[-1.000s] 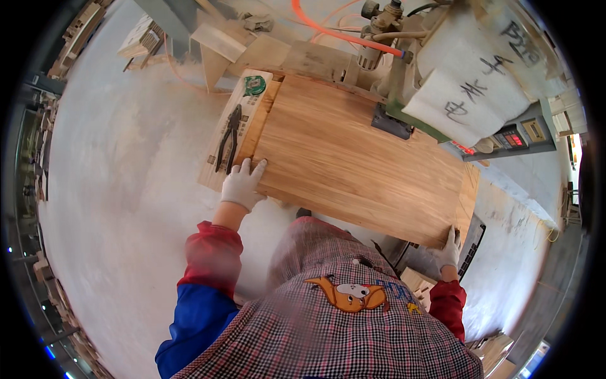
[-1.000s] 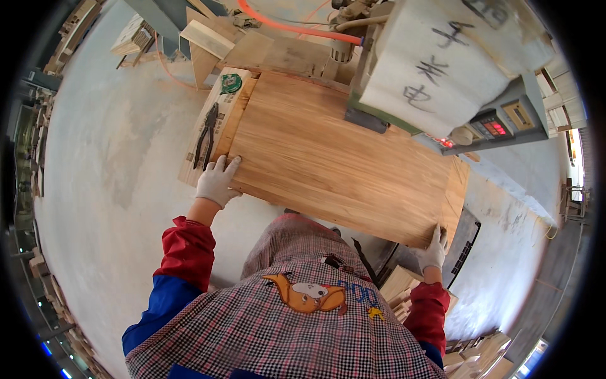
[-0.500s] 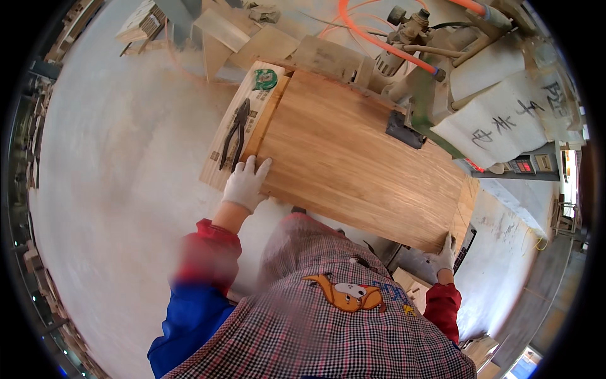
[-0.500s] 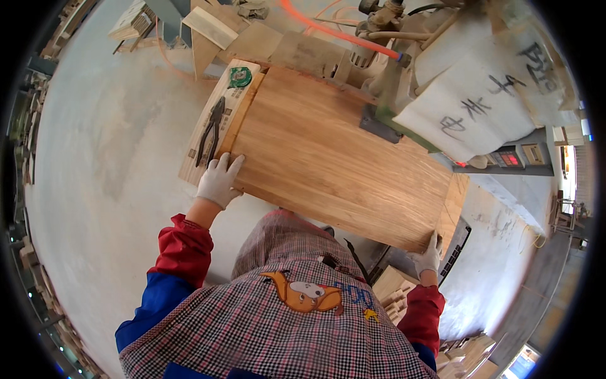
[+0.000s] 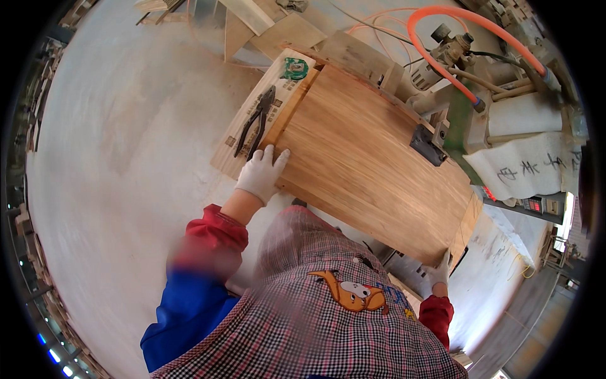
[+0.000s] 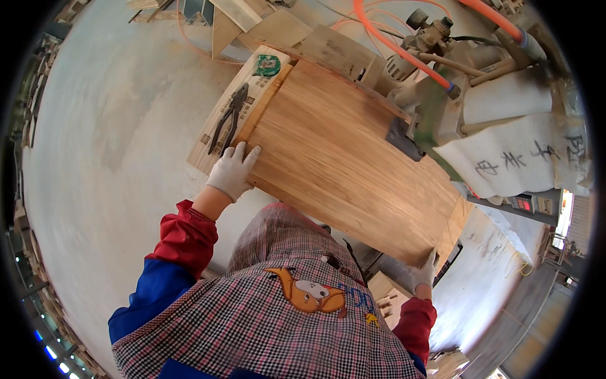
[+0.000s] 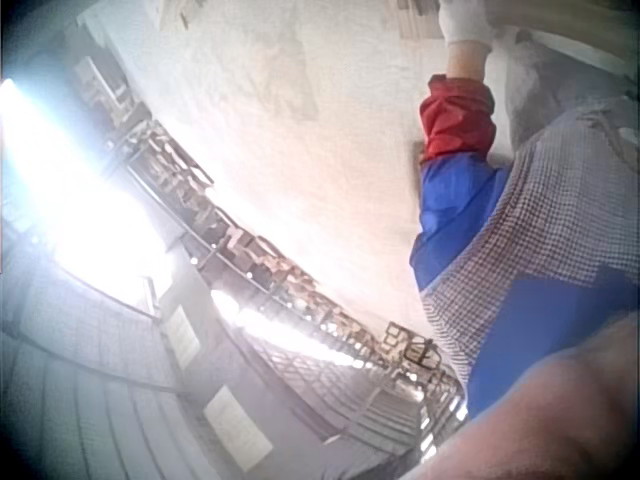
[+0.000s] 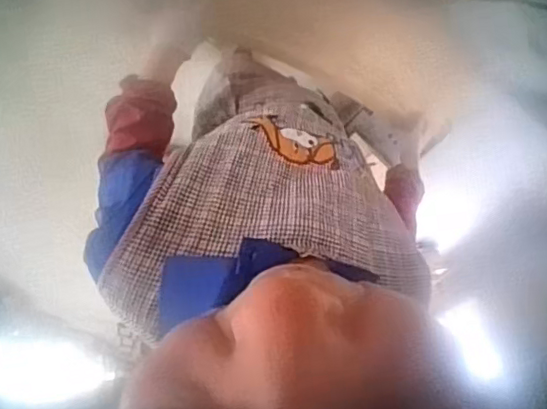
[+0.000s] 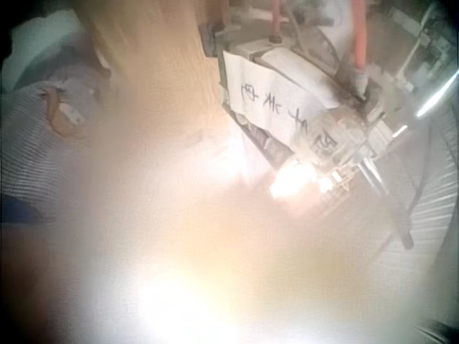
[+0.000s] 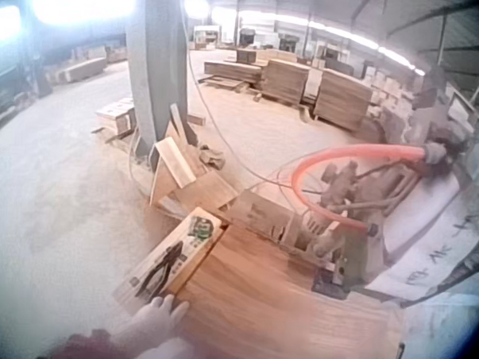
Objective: The person measures a wooden board with a tape measure on a machine table and then moves several wooden boards from stacks on the floor and a pallet.
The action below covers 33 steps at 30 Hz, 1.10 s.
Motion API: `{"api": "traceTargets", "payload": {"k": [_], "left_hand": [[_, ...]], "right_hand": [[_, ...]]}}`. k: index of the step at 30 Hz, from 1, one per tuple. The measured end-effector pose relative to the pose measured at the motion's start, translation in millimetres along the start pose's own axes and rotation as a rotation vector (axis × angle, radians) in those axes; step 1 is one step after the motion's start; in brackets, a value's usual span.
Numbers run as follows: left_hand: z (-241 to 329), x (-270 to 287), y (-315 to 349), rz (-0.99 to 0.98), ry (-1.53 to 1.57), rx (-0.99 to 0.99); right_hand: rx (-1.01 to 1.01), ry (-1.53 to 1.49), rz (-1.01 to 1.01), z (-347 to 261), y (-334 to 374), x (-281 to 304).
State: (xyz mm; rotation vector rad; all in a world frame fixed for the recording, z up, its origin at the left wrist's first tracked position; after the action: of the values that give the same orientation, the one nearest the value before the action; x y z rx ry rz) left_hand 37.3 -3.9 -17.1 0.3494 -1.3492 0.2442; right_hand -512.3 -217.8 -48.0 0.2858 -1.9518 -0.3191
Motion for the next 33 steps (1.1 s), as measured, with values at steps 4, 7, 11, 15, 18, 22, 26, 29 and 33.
{"api": "traceTargets", "payload": {"k": [4,7,11,15,18,22,26,29,33], "left_hand": [[-1.7,-3.6,-4.3,0.009,-0.026,-0.014],[-2.9,0.4,-6.6,-0.030,0.006,-0.004],[-5.6,2.2,-6.8,-0.037,0.050,-0.009],[-9.8,6.4,-3.9,-0.066,0.064,0.007],[-10.9,7.9,-3.8,-0.068,0.053,0.000],[1.6,10.3,-16.6,-0.092,0.062,-0.033],[-2.1,-2.1,-10.3,-0.067,-0.035,-0.018],[2.1,0.4,-9.8,-0.079,-0.099,-0.002],[14.5,1.8,-9.7,-0.146,-0.198,0.039]], "right_hand": [[0.016,0.023,0.003,8.9,-4.7,-0.8],[0.000,-0.071,-0.021,18.5,-8.8,-4.5],[0.021,-0.174,-0.035,33.1,-12.6,-10.1],[0.016,-0.047,-0.029,16.5,-7.4,-11.7],[0.027,0.153,-0.005,12.8,-6.4,-11.3],[0.164,-0.033,0.085,73.0,-15.3,-14.3],[0.142,0.357,0.042,-7.5,-3.4,7.1],[0.083,0.421,0.098,-33.9,9.0,19.3],[0.014,0.468,0.078,-32.7,16.3,24.0]]}}
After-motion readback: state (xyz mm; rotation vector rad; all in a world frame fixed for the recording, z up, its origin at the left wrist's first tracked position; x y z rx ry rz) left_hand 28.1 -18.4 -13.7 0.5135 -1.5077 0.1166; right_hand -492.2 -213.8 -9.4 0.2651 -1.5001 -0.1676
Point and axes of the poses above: each hand's wrist, its own y-axis away from the middle knuckle, its own x-axis out of the back of the hand, z = x × y, the point moved 3 cm from there along -y, towards the middle knuckle, and after that the axes turned 4 degrees about z, right-handed, at the moved point
